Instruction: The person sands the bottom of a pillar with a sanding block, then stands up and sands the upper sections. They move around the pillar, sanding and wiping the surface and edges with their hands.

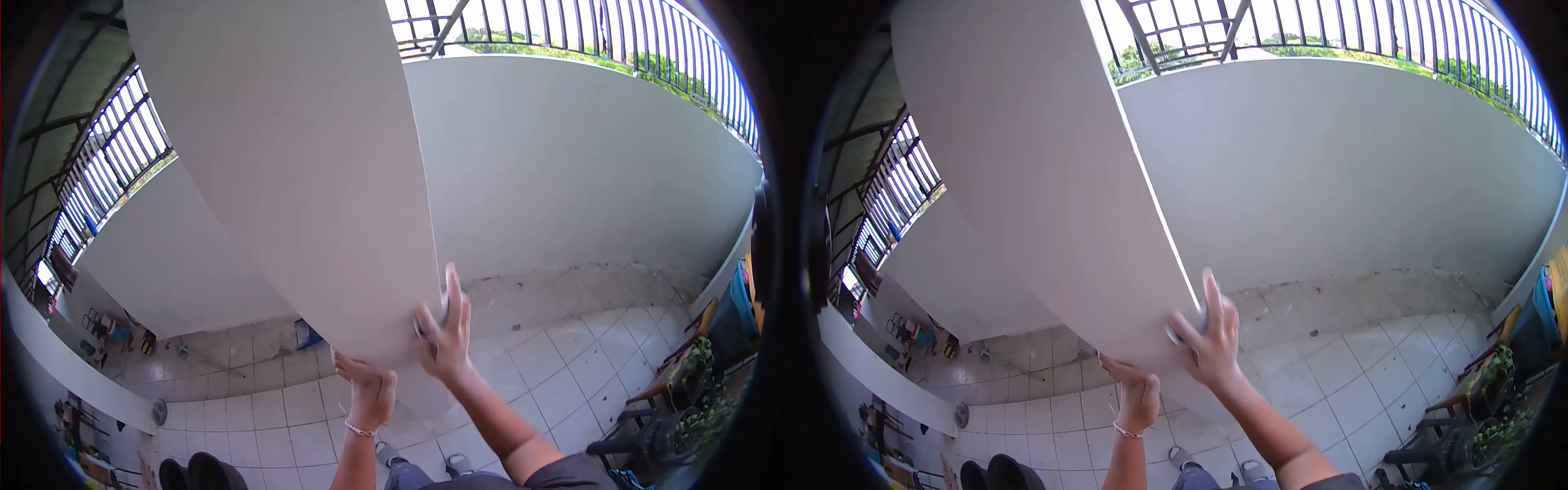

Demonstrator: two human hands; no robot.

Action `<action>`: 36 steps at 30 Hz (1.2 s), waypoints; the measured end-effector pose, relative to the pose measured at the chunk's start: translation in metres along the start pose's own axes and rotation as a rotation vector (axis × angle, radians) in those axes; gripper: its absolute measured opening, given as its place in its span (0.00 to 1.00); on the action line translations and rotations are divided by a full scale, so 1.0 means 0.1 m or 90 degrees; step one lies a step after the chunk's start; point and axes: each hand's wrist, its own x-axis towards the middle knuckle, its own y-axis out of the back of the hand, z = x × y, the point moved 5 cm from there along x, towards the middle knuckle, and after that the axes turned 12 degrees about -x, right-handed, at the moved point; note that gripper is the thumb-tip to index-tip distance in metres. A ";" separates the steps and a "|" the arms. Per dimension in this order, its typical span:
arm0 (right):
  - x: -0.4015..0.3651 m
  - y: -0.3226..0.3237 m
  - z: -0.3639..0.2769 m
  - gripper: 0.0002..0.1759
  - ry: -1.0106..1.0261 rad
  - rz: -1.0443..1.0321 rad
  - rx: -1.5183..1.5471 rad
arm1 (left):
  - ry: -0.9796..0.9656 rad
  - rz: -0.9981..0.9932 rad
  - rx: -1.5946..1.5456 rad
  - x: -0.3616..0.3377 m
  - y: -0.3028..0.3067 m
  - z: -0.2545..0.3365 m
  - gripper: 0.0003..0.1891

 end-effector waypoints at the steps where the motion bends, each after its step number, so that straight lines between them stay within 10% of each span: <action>1: -0.38 -0.16 0.09 0.19 -0.035 -0.030 0.018 | 0.021 -0.062 0.099 -0.04 -0.10 -0.11 0.47; 4: -0.70 -0.30 0.12 0.26 -0.004 0.021 -0.031 | -0.011 0.186 -0.151 -0.04 0.02 0.06 0.40; 7: -0.24 -0.11 -0.07 0.28 -0.018 0.043 -0.009 | -0.030 -0.065 -0.058 0.02 0.18 0.30 0.40; 16: 1.51 0.54 -0.60 0.26 0.047 0.087 -0.091 | -0.009 0.183 -0.105 -0.02 0.17 0.29 0.41; 25: -0.42 -0.23 0.05 0.29 0.005 -0.029 -0.025 | -0.004 0.142 -0.123 0.00 0.19 0.30 0.48; 27: -0.38 -0.18 -0.02 0.30 -0.030 -0.005 -0.009 | -0.027 0.083 0.475 -0.08 0.08 0.36 0.48; 29: 0.02 -0.04 -0.13 0.30 0.001 0.044 -0.085 | -0.032 0.087 0.637 -0.01 0.09 0.29 0.49; 33: 1.43 0.49 -0.53 0.30 0.033 0.122 -0.048 | 0.012 0.143 0.062 0.09 -0.11 -0.33 0.52; 36: 2.05 0.73 -0.75 0.34 0.052 0.101 -0.087 | 0.049 0.272 -0.062 0.06 0.24 0.39 0.55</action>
